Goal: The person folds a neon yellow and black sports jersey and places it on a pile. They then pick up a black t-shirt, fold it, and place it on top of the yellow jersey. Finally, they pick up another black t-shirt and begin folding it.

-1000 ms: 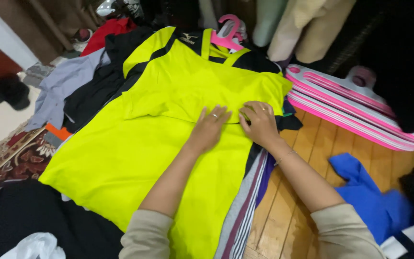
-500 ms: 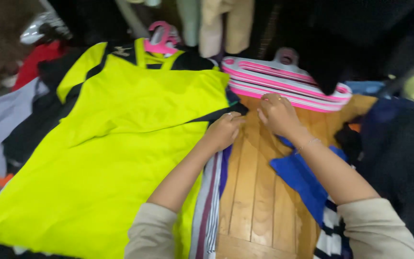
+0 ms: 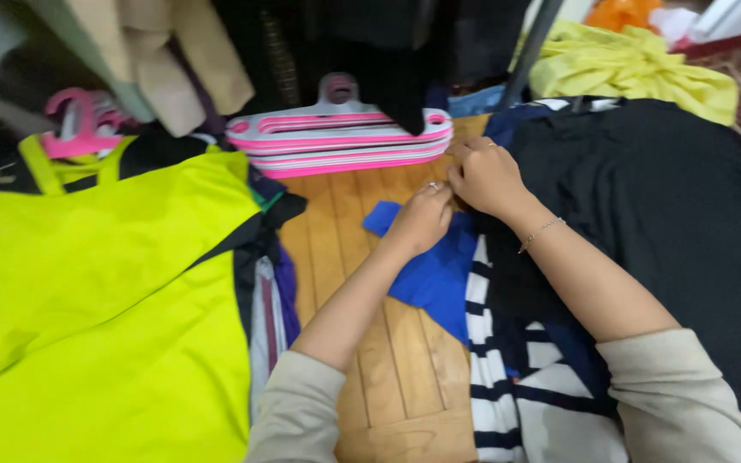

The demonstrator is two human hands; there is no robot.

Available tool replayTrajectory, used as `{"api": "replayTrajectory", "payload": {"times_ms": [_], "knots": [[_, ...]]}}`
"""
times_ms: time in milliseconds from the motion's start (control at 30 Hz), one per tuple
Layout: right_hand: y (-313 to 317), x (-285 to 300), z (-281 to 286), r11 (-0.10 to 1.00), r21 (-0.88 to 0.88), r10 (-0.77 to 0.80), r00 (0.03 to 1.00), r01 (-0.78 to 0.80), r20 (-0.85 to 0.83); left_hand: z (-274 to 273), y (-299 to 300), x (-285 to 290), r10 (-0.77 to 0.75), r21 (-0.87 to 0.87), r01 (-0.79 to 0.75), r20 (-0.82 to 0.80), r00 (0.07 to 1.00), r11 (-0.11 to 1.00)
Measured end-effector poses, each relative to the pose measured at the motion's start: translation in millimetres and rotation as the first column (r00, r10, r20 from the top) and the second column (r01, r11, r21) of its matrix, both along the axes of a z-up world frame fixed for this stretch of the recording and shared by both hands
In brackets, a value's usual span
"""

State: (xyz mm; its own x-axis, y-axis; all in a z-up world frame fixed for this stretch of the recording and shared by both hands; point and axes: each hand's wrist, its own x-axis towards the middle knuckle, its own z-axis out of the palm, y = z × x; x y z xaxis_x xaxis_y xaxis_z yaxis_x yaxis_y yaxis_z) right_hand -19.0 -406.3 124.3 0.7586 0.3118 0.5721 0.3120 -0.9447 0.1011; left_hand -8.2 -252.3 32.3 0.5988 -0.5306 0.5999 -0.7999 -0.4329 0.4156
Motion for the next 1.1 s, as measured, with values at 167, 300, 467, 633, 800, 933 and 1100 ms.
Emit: {"api": "replayTrajectory", "payload": {"times_ms": [167, 300, 467, 633, 800, 933, 1100], "knots": [[-44.5, -25.3, 26.1, 0.951, 0.308, 0.025, 0.989, 0.022, -0.149, 41.7, -54.6, -27.4, -0.087, -0.127, 0.088, 0.014, 0.996, 0.988], [-98.9, -36.7, 29.4, 0.896, 0.445, 0.018, 1.000, -0.010, -0.012, 45.1, -94.6, -26.5, -0.148, -0.277, 0.167, 0.088, 0.985, 0.946], [-161.7, -57.9, 19.6, 0.852, 0.492, -0.122, 0.981, 0.182, -0.151, 56.2, -133.0, -15.0, -0.079, -0.239, 0.075, -0.007, 0.997, 0.968], [-219.1, -70.3, 0.5, 0.856, 0.357, -0.281, 0.917, 0.373, -0.283, 78.1, -178.3, -8.1, 0.228, 0.128, -0.209, -0.164, 0.960, 0.970], [-251.6, -78.9, -0.7, 0.824, 0.251, -0.390, 0.830, 0.507, -0.398, 67.6, -233.1, 13.3, 0.374, 0.353, -0.350, 0.001, 0.927, 0.868], [-267.5, -78.4, -6.3, 0.811, 0.258, -0.400, 0.819, 0.526, -0.412, 46.8, -260.4, 29.0, 0.405, 0.489, -0.359, 0.013, 0.914, 0.795], [-271.3, -76.5, -3.1, 0.789, 0.310, -0.372, 0.814, 0.531, -0.446, 42.6, -270.8, 18.6, 0.496, -0.040, -0.535, 0.440, 0.749, 0.844]]}}
